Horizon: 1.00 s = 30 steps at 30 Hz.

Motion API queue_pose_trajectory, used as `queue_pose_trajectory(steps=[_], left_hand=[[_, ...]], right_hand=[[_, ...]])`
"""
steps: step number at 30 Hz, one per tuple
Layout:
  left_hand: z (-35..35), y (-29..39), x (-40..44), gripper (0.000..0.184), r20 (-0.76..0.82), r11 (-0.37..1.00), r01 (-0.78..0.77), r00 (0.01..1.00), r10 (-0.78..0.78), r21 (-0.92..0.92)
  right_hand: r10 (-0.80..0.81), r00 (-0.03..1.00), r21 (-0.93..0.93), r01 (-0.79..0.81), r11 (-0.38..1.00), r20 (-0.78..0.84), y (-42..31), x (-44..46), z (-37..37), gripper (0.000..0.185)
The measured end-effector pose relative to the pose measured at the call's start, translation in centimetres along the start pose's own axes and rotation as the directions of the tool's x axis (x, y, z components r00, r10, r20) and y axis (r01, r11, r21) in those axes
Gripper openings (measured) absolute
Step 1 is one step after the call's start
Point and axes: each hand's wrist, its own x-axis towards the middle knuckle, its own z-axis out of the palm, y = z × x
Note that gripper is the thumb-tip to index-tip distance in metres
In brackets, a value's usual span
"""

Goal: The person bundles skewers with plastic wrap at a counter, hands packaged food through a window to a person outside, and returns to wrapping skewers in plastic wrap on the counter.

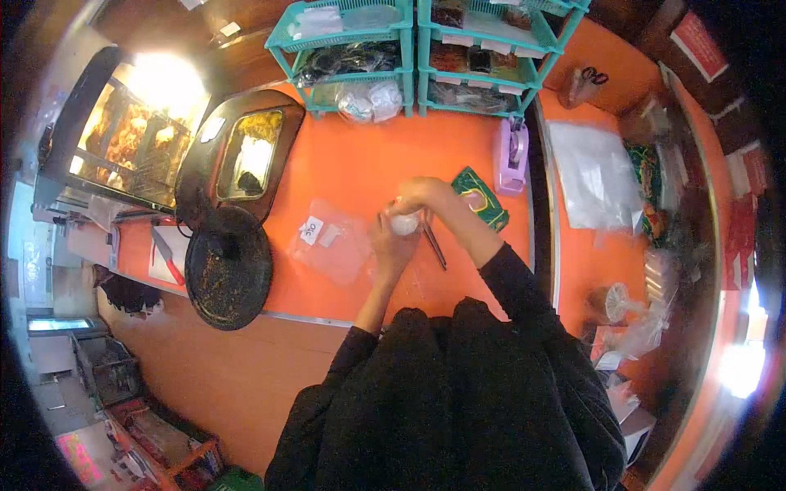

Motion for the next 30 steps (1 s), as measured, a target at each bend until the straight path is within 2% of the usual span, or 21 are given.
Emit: queue_pose_trajectory(steps=[2,4,5,6,7,8,10,11,13,15,17,19,21,22,23,25,28,29,30], left_hand=[[0.1,-0.3,0.2,0.059,-0.010,1.000,-0.004,1.000,0.004,-0.029],[0.1,-0.6,0.4,0.057,-0.018,0.998,-0.007,1.000,0.006,-0.056],[0.2,-0.6,0.4,0.056,0.004,0.999,0.014,1.000,-0.014,-0.042],[0.3,-0.8,0.4,0.056,0.015,0.999,0.026,1.000,-0.025,-0.035],[0.4,-1.0,0.3,0.055,0.026,0.999,0.037,0.999,-0.036,-0.028],[0.8,-1.7,0.2,0.058,0.071,0.997,0.077,0.995,-0.075,-0.029],[2.1,-3.1,-0.3,0.060,0.113,0.993,0.118,0.987,-0.115,-0.026],[2.7,-3.3,-0.3,0.060,0.036,0.986,0.076,0.997,-0.072,-0.145],[3.1,-4.1,-0.6,0.059,-0.049,0.968,0.020,0.998,-0.033,-0.252],[2.2,-3.7,-0.9,0.070,0.039,0.994,0.023,0.999,-0.019,-0.105],[1.5,-2.8,-0.6,0.068,0.061,0.988,0.078,0.996,-0.070,-0.132],[1.3,-2.5,-0.6,0.066,0.093,0.979,0.126,0.989,-0.112,-0.163],[1.5,-2.9,-1.1,0.064,0.137,0.904,0.230,0.972,-0.193,-0.360],[1.6,-2.8,-1.1,0.064,0.154,0.868,0.262,0.964,-0.216,-0.423],[1.4,-2.5,-1.1,0.064,0.140,0.890,0.226,0.973,-0.185,-0.395],[1.0,-2.3,-0.7,0.065,0.122,0.912,0.188,0.981,-0.154,-0.364],[0.4,-1.9,-1.0,0.066,0.204,0.925,0.231,0.963,-0.175,-0.301],[-0.1,-1.0,-0.8,0.067,0.272,0.833,0.331,0.935,-0.227,-0.443],[0.0,-0.8,-0.8,0.068,0.311,0.775,0.376,0.919,-0.242,-0.508]], right_hand=[[0.032,0.999,0.090,-0.029,0.996,-0.039,0.7,0.3,0.2,0.056],[-0.064,0.974,0.019,0.070,0.997,-0.216,2.4,3.2,2.2,0.052],[-0.064,0.975,0.019,0.070,0.997,-0.215,3.0,4.0,3.2,0.052],[-0.196,0.887,0.087,0.254,0.963,-0.418,3.4,4.5,4.5,0.049],[-0.287,0.740,0.111,0.438,0.892,-0.609,3.7,5.0,5.8,0.047],[-0.288,0.740,0.110,0.437,0.893,-0.608,3.6,5.0,7.1,0.047],[-0.362,0.408,-0.135,0.489,0.862,-0.838,3.1,5.1,9.7,0.045],[-0.398,0.486,-0.134,0.491,0.861,-0.778,2.8,5.4,10.2,0.048],[-0.377,0.444,-0.122,0.503,0.856,-0.813,3.0,5.6,10.8,0.050],[-0.359,0.408,-0.114,0.515,0.849,-0.839,2.9,4.4,9.9,0.051],[-0.278,0.283,-0.096,0.520,0.848,-0.918,3.2,3.2,9.0,0.056],[-0.301,0.281,-0.117,0.524,0.844,-0.911,3.4,3.3,10.2,0.058],[-0.318,0.274,-0.138,0.520,0.843,-0.908,4.0,4.0,11.5,0.060],[-0.423,0.358,-0.223,0.482,0.847,-0.833,4.2,4.7,12.0,0.062],[-0.511,0.442,-0.307,0.454,0.836,-0.737,3.8,4.3,11.7,0.064],[-0.463,0.397,-0.249,0.482,0.840,-0.793,3.9,3.2,10.9,0.065],[-0.394,0.331,-0.178,0.527,0.831,-0.858,3.6,2.4,11.1,0.065],[-0.375,0.304,-0.168,0.537,0.827,-0.876,3.8,2.3,11.3,0.065],[-0.370,0.303,-0.166,0.533,0.830,-0.878,4.0,2.9,11.8,0.065]])
